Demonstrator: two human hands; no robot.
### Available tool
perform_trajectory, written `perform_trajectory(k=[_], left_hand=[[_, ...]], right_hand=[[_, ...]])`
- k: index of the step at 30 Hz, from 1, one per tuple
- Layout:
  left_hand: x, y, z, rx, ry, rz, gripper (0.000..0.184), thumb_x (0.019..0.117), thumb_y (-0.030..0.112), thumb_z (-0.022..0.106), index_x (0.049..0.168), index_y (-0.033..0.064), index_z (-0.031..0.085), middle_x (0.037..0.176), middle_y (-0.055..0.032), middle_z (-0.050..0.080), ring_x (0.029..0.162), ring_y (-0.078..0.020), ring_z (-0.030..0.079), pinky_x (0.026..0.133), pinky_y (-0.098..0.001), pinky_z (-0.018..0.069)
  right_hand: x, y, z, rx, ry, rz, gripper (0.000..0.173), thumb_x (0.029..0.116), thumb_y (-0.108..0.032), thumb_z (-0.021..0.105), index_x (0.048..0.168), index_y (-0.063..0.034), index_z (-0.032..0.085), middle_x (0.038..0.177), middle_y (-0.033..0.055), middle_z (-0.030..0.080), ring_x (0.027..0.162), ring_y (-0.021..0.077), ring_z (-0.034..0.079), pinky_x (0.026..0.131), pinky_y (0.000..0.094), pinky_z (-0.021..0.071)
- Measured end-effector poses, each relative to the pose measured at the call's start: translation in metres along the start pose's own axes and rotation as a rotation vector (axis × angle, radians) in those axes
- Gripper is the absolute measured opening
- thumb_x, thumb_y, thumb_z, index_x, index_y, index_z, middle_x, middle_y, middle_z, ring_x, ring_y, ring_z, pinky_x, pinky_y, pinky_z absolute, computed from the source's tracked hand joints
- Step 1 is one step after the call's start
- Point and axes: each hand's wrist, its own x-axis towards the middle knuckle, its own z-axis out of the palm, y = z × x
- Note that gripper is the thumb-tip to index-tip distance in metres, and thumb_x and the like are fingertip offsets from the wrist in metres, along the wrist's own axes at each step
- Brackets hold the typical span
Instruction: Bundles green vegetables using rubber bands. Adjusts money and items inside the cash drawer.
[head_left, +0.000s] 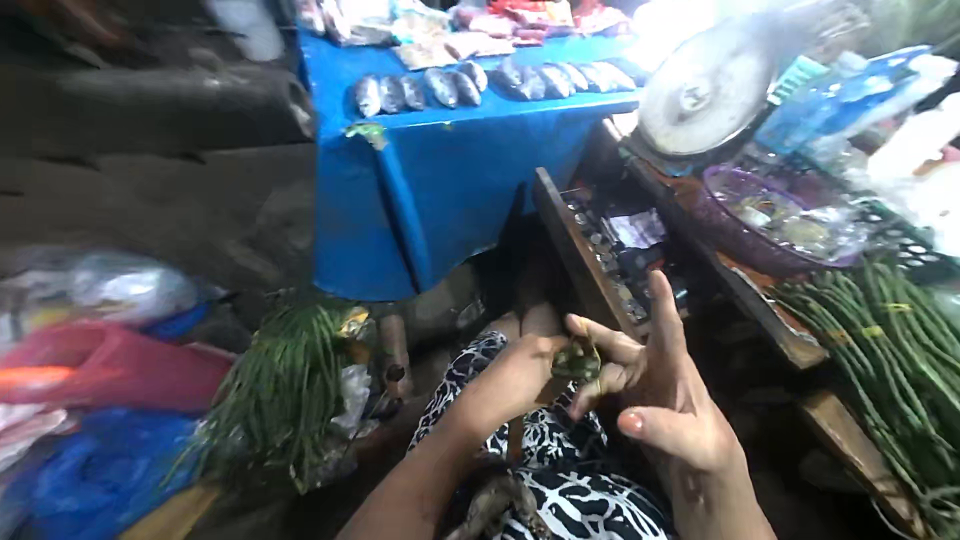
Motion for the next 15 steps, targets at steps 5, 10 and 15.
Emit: perform_trajectory(k=[5,10,15], left_hand=[[0.006,0.001,0.006,0.075,-0.022,-0.154,0.03,0.0927,0.024,0.071,0.112,0.0002,0.072,0.107,-0.0219,0.072,0.104,-0.0384,0.069,0.091,-0.0602,0.0526],[-0.004,-0.016,-0.013,-0.921,0.209,-0.021,0.026,0.0729,0.002,0.074,0.09,0.0139,0.059,0.073,0.0062,0.06,0.061,-0.0025,0.058,0.056,-0.0187,0.0514],[0.006,-0.023,0.001,-1.376,0.124,0.346,0.018,0.0878,0.019,0.075,0.079,0.0246,0.06,0.059,0.0143,0.053,0.054,0.0,0.053,0.058,-0.0202,0.0492]], right_hand=[[-0.003,-0.015,0.025,-0.346,-0.211,0.052,0.098,0.094,-0.02,0.067,0.162,-0.0027,-0.002,0.14,0.0148,0.062,0.104,0.013,0.073,0.088,0.0319,0.0626],[-0.006,0.007,-0.016,-0.447,0.079,0.128,0.056,0.0995,-0.022,0.063,0.15,-0.0042,0.048,0.091,-0.0025,0.074,0.081,0.0053,0.07,0.079,0.0283,0.0613],[0.008,0.037,-0.042,0.324,0.451,0.017,0.053,0.0968,-0.031,0.065,0.144,-0.0114,0.054,0.079,-0.0005,0.073,0.067,0.0111,0.069,0.077,0.034,0.0624]])
